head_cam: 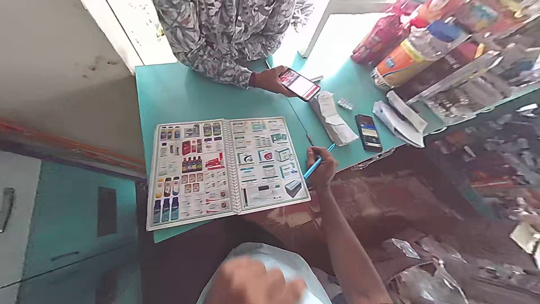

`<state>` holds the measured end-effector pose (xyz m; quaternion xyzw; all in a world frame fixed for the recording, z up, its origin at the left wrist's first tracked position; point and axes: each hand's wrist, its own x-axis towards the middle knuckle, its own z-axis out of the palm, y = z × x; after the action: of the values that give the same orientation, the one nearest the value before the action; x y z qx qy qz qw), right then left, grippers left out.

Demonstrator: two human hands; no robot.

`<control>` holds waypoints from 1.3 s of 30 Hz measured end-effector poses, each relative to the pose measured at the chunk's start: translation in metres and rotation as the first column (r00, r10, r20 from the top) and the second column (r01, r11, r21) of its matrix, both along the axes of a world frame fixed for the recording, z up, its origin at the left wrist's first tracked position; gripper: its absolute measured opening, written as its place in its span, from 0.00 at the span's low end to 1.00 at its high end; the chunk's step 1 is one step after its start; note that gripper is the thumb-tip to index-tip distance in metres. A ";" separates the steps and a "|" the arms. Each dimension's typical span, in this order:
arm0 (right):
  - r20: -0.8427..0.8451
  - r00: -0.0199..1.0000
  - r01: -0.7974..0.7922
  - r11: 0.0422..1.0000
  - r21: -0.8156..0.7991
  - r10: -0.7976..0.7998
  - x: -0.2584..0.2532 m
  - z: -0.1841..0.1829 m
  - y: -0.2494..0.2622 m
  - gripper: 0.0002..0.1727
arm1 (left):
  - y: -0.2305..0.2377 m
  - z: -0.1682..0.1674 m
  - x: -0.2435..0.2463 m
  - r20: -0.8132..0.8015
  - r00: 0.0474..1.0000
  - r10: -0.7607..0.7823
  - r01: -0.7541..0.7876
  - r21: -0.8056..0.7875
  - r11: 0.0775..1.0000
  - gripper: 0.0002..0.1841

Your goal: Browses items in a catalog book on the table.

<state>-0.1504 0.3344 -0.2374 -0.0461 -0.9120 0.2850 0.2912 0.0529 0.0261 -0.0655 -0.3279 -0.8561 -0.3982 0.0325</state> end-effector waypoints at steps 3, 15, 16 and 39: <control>-0.054 0.998 0.012 1.000 0.014 -0.011 -0.002 0.000 0.002 0.12 | 0.027 -0.078 -0.040 -0.261 0.952 0.161 -0.209 -0.171 0.963 0.18; -0.090 0.996 0.026 1.000 -0.004 -0.027 -0.003 -0.004 0.004 0.11 | 0.099 -0.123 -0.074 -0.405 0.903 0.142 -0.312 -0.392 0.865 0.08; -0.099 0.995 0.023 1.000 -0.002 -0.023 -0.004 -0.004 0.004 0.11 | 0.103 -0.123 -0.077 -0.389 0.904 0.179 -0.349 -0.428 0.833 0.11; -0.075 0.997 0.029 1.000 0.010 -0.028 -0.003 -0.002 0.003 0.12 | 0.116 -0.139 -0.064 -0.484 0.857 0.177 -0.452 -0.541 0.709 0.11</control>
<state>-0.1537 0.3377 -0.2396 -0.0469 -0.9012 0.2775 0.3296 -0.0114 0.1420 -0.2046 -0.2384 -0.9577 0.0035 0.1611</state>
